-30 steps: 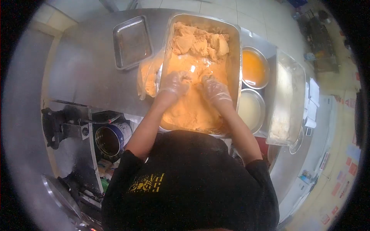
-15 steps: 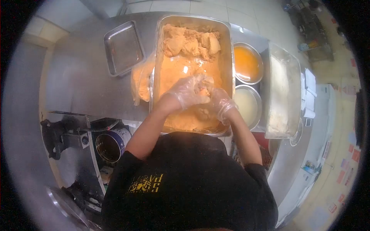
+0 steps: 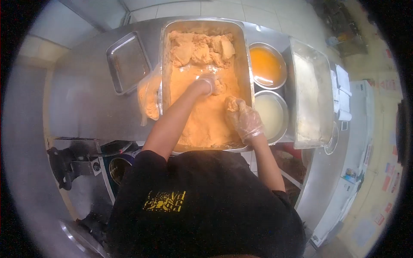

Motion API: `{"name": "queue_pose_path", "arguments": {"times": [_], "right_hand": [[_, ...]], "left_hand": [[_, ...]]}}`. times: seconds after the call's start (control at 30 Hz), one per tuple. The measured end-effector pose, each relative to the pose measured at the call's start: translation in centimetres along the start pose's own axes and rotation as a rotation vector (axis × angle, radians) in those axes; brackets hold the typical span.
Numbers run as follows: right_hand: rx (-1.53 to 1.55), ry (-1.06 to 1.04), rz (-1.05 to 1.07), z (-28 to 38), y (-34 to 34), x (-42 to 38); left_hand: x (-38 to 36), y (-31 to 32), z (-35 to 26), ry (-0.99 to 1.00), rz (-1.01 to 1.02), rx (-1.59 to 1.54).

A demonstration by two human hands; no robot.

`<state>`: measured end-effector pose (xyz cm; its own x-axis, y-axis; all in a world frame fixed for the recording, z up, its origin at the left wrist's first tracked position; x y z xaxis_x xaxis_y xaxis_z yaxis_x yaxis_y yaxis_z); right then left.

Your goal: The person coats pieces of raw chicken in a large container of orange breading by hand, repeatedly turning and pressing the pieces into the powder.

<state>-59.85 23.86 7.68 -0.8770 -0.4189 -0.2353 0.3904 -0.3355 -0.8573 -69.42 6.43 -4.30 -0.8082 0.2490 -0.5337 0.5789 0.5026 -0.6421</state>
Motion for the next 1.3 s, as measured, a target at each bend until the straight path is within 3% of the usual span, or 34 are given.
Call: {"name": "queue_pose_path", "arguments": {"times": [0.17, 0.23, 0.3, 0.37, 0.47, 0.57, 0.67, 0.77, 0.87, 0.97, 1.07, 1.17, 1.27, 1.3], "right_hand": [[0.036, -0.009, -0.108, -0.4, 0.3, 0.0], [0.040, -0.035, -0.106, -0.5, 0.4, 0.1], [0.045, -0.068, -0.106, -0.4, 0.5, 0.0], [0.044, -0.072, -0.099, 0.1, 0.2, -0.1], [0.025, -0.064, -0.094, 0.2, 0.2, -0.2], [0.019, -0.072, -0.067, 0.6, -0.1, -0.2], [0.025, -0.082, -0.055, 0.6, -0.1, -0.2], [0.042, -0.105, -0.074, 0.3, 0.3, -0.1], [0.025, -0.111, -0.091, 0.5, -0.1, -0.2], [-0.002, -0.105, -0.087, 0.4, 0.0, -0.3], [0.002, -0.093, -0.070, 0.3, 0.3, 0.0], [0.005, -0.072, -0.042, 0.2, 0.3, -0.1], [0.001, -0.091, -0.074, 0.3, 0.2, -0.2], [-0.001, -0.103, -0.096, 0.4, 0.2, -0.2]], "left_hand": [[-6.0, -3.5, 2.2, -0.179, -0.185, -0.665], [-7.0, -1.5, 4.6, -0.107, -0.228, -0.696], [-8.0, 0.2, 5.3, -0.080, -0.166, -0.500], [-12.2, -0.3, 2.3, -0.107, 0.008, -0.088], [-13.1, -0.5, 3.2, -0.256, -0.103, 0.180], [-13.9, -2.0, 2.6, -0.318, -0.154, -0.273], [-13.2, -2.0, 3.1, -0.261, -0.245, -0.450], [-13.3, -1.3, 3.3, -0.205, -0.197, -0.604], [-13.5, -0.3, 3.6, -0.217, -0.051, -0.527], [-14.4, -1.3, 1.9, 0.063, -0.280, 0.001], [-13.8, -1.1, 2.9, -0.067, -0.233, -0.218], [-11.3, 1.0, 6.8, -0.181, -0.213, -0.145], [-13.6, -1.3, 4.1, -0.296, -0.117, -0.236], [-12.5, -0.9, 5.4, -0.245, -0.172, -0.127]]}}
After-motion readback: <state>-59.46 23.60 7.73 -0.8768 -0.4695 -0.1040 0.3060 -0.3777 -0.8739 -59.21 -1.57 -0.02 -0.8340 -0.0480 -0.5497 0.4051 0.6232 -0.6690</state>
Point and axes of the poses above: each hand's wrist, its own x-axis towards the middle knuckle, its own y-axis out of the palm, z = x × y, the point moved 8 cm from there along x, towards the middle knuckle, and after that the axes turned 2 degrees about z, right-handed, at the moved point
